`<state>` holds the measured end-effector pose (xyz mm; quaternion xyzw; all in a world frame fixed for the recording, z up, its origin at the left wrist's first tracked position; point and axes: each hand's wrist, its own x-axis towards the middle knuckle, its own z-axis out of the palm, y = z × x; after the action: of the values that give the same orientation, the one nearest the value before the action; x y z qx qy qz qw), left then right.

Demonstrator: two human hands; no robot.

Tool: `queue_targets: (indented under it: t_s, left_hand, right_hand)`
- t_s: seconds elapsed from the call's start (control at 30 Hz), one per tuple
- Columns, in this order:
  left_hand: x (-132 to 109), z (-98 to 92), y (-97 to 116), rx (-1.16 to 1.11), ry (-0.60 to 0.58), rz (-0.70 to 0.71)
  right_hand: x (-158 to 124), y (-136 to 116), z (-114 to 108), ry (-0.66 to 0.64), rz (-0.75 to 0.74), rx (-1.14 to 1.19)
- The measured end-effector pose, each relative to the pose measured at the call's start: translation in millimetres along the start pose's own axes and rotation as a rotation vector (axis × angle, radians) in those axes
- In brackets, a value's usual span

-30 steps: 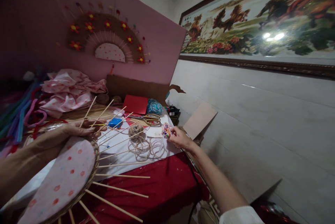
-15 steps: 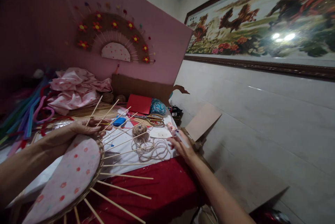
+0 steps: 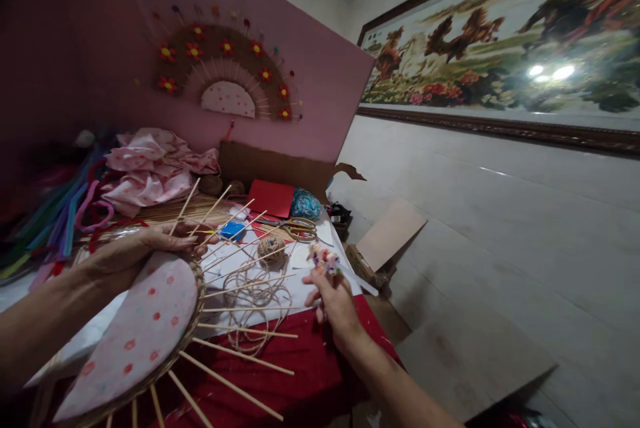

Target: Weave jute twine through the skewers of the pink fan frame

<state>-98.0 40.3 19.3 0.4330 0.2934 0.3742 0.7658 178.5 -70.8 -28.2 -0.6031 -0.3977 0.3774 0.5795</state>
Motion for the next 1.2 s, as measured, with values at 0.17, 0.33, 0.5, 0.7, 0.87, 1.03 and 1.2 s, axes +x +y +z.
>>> queue_targets:
  t_s: [0.17,0.33,0.5,0.7,0.87,1.03,1.2]
  left_hand:
    - [4,-2.2,-6,-0.039,-0.054,0.039]
    - [6,-5.5,-10,-0.079,-0.121,0.005]
    - [5,-3.8,-11,-0.077,-0.114,0.006]
    - [4,1.0,-10,-0.071,-0.099,-0.014]
    - [5,-0.1,-11,-0.057,-0.074,-0.024]
    - [3,2.0,-10,-0.039,-0.055,-0.021]
    - [2,2.4,-9,-0.001,-0.013,-0.049]
  right_hand:
    - [10,-22,-12,0.107,-0.177,0.085]
    - [-7,-50,2,-0.184,-0.194,-0.139]
    - [-13,-67,35,-0.480,-0.041,-0.233]
    - [1,-64,60,-0.563,-0.024,-0.278]
    - [6,-64,61,-0.582,-0.049,-0.319]
    - [4,-64,52,-0.576,0.004,-0.364]
    - [0,-64,48,-0.610,0.026,-0.406]
